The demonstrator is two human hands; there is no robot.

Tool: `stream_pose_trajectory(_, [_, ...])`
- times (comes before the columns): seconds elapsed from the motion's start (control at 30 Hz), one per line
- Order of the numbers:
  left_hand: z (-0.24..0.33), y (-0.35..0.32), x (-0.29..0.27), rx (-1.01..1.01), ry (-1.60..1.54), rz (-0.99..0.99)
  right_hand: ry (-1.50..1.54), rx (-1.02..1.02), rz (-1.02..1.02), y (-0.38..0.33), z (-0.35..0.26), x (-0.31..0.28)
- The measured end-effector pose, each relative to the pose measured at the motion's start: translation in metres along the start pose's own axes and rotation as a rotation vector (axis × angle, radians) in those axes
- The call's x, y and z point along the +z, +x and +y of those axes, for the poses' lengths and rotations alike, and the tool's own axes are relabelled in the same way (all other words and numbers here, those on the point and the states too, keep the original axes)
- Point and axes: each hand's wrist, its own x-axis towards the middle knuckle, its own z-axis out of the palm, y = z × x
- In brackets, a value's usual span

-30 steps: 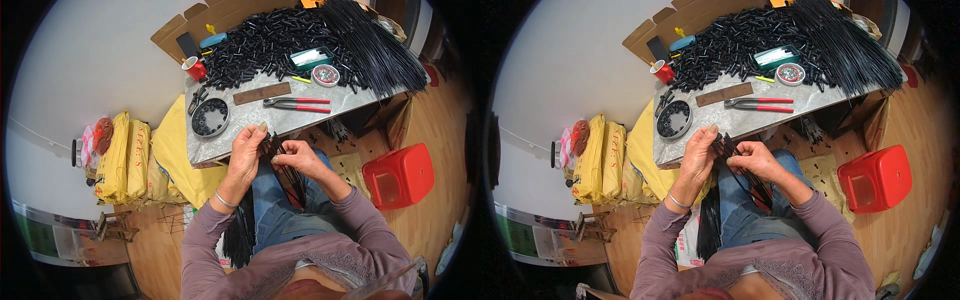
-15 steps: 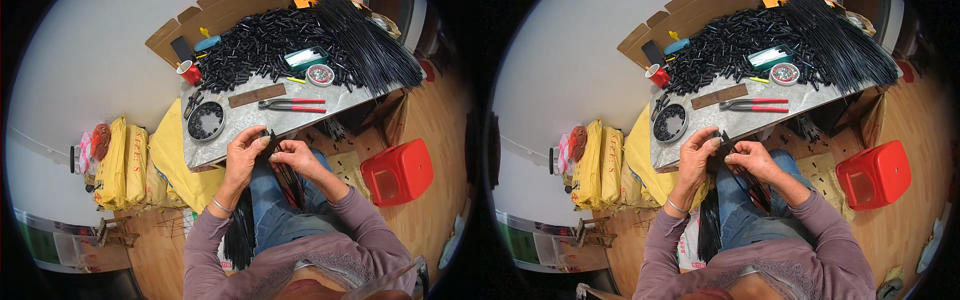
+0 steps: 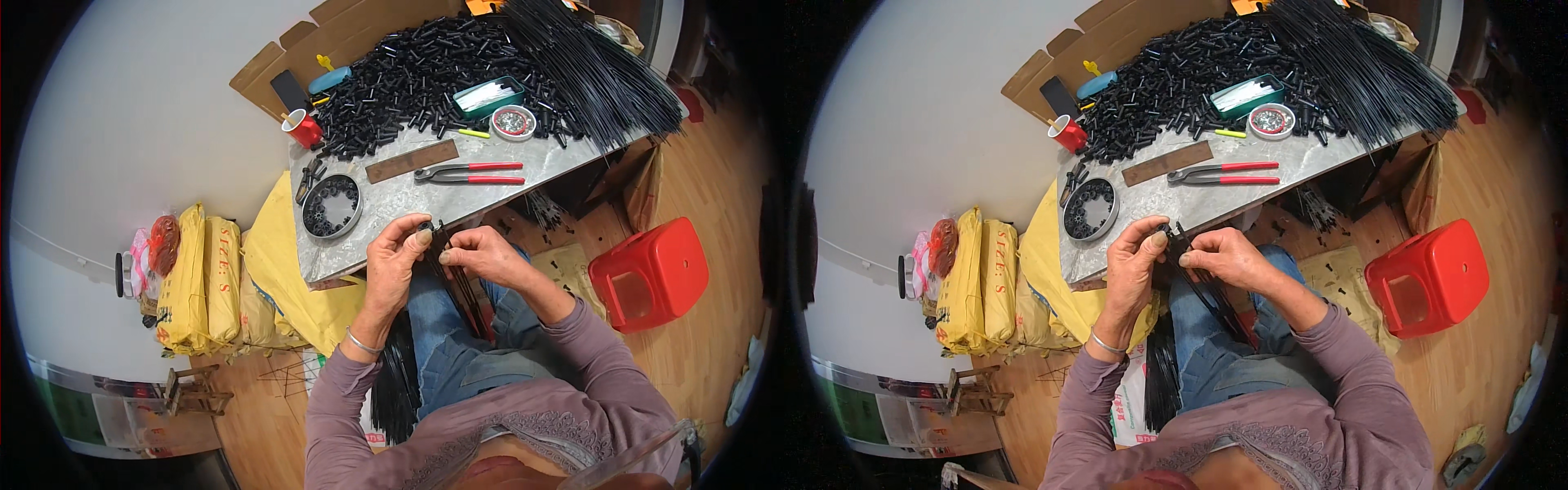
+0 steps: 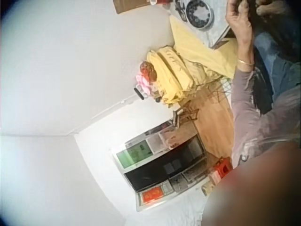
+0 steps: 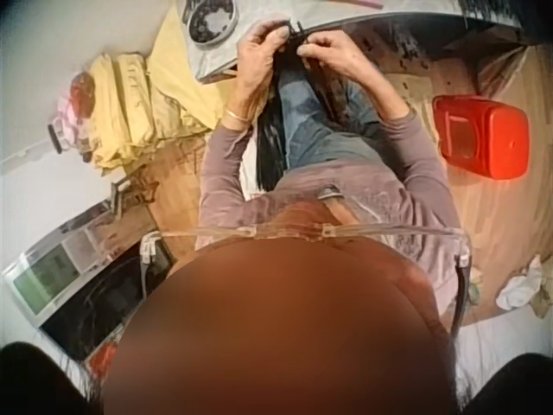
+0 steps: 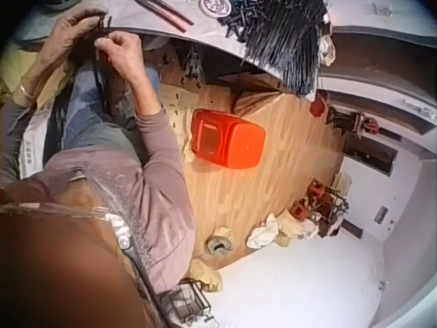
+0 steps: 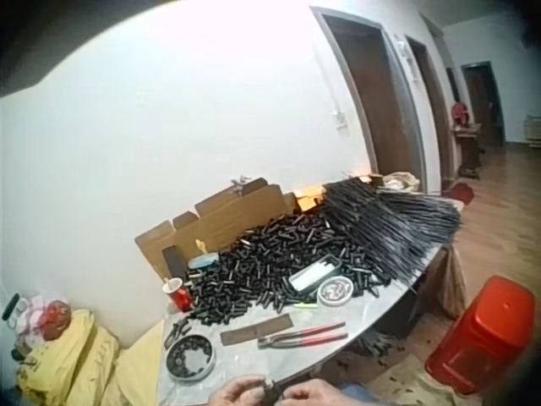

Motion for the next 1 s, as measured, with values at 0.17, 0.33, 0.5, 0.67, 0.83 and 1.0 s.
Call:
stream_pose_trajectory(0.17, [-0.001, -0.003, -0.002, 0.013, -0.053, -0.059, -0.001, 0.006, 0.038, -0.001, 0.007, 0.002])
stream_pose_trajectory(0.33, [-0.001, -0.002, -0.008, -0.028, -0.103, -0.119, 0.021, 0.084, -0.129, 0.004, 0.001, -0.008])
stream_pose_trajectory(0.5, [-0.003, -0.001, -0.018, -0.037, -0.131, -0.239, 0.088, 0.122, -0.3, 0.011, 0.011, -0.014])
stream_pose_trajectory(0.67, [-0.01, 0.0, -0.023, -0.071, -0.185, -0.219, 0.069, 0.139, -0.299, 0.012, 0.008, -0.013])
stream_pose_trajectory(0.83, [-0.012, 0.002, -0.029, -0.053, -0.226, -0.281, 0.206, 0.183, -0.279, 0.008, 0.003, -0.013])
stream_pose_trajectory(1.0, [-0.012, 0.002, -0.031, -0.056, -0.231, -0.276, 0.18, 0.094, -0.209, 0.008, 0.005, -0.013])
